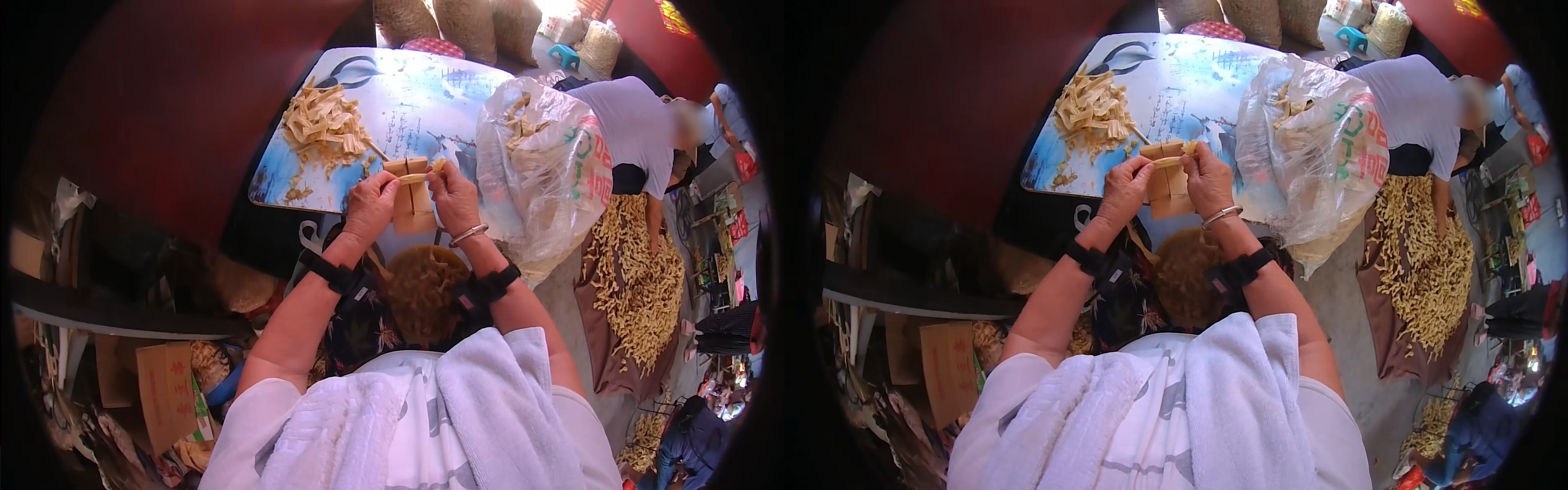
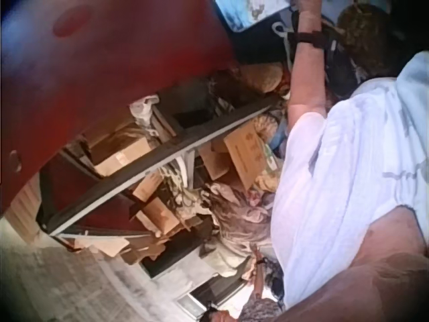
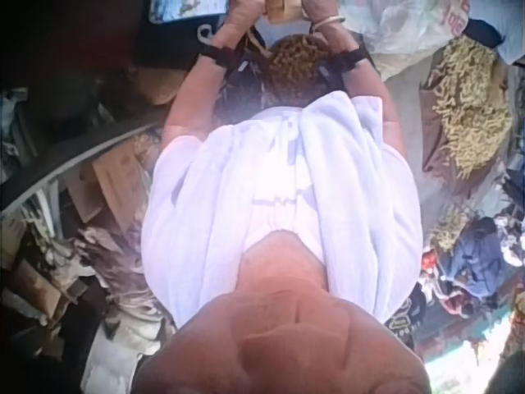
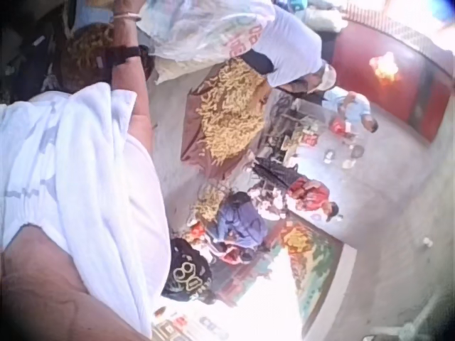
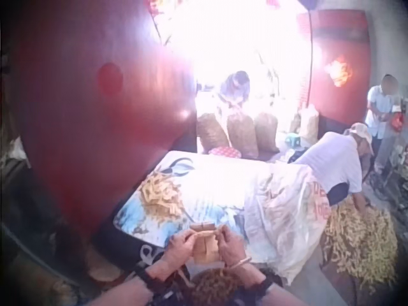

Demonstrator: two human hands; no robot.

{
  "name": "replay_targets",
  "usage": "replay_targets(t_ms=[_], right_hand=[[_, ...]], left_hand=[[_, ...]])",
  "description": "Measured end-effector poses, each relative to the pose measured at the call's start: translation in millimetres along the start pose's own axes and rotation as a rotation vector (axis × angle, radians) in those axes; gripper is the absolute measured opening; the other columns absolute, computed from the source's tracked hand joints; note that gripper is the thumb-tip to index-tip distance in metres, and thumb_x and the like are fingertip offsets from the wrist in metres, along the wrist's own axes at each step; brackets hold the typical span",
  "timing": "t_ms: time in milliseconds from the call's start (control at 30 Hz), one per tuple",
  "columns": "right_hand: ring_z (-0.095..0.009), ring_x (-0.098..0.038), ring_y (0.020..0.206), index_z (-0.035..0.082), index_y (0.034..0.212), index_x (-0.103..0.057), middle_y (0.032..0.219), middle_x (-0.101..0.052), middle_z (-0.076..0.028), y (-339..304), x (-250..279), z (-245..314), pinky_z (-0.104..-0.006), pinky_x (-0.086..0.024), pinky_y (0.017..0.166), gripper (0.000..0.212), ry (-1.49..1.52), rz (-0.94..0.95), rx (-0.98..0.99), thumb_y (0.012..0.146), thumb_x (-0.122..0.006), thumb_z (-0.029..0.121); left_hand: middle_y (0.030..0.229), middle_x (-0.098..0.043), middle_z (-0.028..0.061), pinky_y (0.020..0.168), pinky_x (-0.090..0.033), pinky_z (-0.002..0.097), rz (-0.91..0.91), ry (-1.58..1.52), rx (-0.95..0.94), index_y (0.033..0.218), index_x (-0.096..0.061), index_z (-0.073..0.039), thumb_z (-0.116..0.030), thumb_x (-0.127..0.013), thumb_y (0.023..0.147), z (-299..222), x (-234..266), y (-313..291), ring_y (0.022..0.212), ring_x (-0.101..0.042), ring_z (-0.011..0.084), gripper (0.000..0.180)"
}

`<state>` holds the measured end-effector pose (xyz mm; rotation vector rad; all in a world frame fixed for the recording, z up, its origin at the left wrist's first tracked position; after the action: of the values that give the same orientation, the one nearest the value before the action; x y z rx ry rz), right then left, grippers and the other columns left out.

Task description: The person bundles thin, light-colored strips of a food product by hand and ties them together using a thin string.

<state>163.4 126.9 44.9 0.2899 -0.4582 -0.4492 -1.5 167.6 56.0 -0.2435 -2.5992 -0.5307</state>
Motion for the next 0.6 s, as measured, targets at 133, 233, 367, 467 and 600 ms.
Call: replay_targets(t_ms=[133, 233, 367, 467, 600], right_hand=[[-0.038, -0.059, 0.071, 0.006, 0.097, -0.057, 0.079, -0.060, -0.019, 3, -10, -10, -0.0368, -0.048, 0.061, 0.013, -0.202, 0.010, 0.135, 0.087, -0.062, 0.014], [-0.034, -0.059, 0.069, 0.005, 0.097, -0.056, 0.079, -0.061, -0.018, 2, -10, -18, -0.0356, -0.047, 0.062, 0.013, -0.260, -0.016, 0.236, 0.090, -0.060, 0.016], [-0.030, -0.060, 0.071, 0.004, 0.097, -0.058, 0.081, -0.063, -0.017, -13, 11, -15, -0.0362, -0.048, 0.063, 0.013, -0.035, 0.162, -0.044, 0.092, -0.057, 0.016], [-0.037, -0.062, 0.077, 0.004, 0.098, -0.061, 0.084, -0.063, -0.021, -57, 45, 13, -0.0399, -0.049, 0.065, 0.015, 0.071, 0.324, -0.223, 0.091, -0.056, 0.017], [-0.040, -0.062, 0.077, 0.003, 0.096, -0.061, 0.083, -0.064, -0.022, -135, 47, -39, -0.0423, -0.049, 0.065, 0.022, -0.147, 0.446, -0.095, 0.088, -0.059, 0.023]], left_hand=[[0.077, -0.066, 0.0161, 0.066, -0.050, 0.0381, 0.007, -0.038, 0.077, 0.089, -0.068, -0.007, -0.023, -0.063, 0.087, 11, -10, 5, 0.071, -0.065, 0.0324, 0.016], [0.075, -0.065, 0.0132, 0.064, -0.049, 0.0349, -0.037, -0.044, 0.062, 0.090, -0.068, -0.005, -0.022, -0.062, 0.089, 22, -13, 5, 0.069, -0.063, 0.0261, 0.017], [0.073, -0.060, 0.0005, 0.058, -0.045, 0.0248, 0.046, -0.239, 0.206, 0.096, -0.066, -0.001, -0.017, -0.057, 0.094, 24, -3, -10, 0.062, -0.054, 0.0104, 0.019], [0.074, -0.055, -0.0017, 0.055, -0.041, 0.0211, 0.112, -0.572, 0.326, 0.102, -0.064, -0.002, -0.013, -0.051, 0.098, 17, 13, -46, 0.059, -0.047, 0.0066, 0.017], [0.082, -0.062, -0.0005, 0.069, -0.045, 0.0203, 0.157, -0.536, 0.354, 0.101, -0.064, -0.003, -0.010, -0.056, 0.095, 8, 12, -97, 0.074, -0.056, 0.0067, 0.013]])
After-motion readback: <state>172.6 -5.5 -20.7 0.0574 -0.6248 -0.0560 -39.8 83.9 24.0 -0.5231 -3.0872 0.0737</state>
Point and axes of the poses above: each hand's wrist, its own y-axis towards the middle knuckle, its own x-axis out of the back of the hand, z = x × y, the point moved 1 cm from there along y, towards the middle knuckle
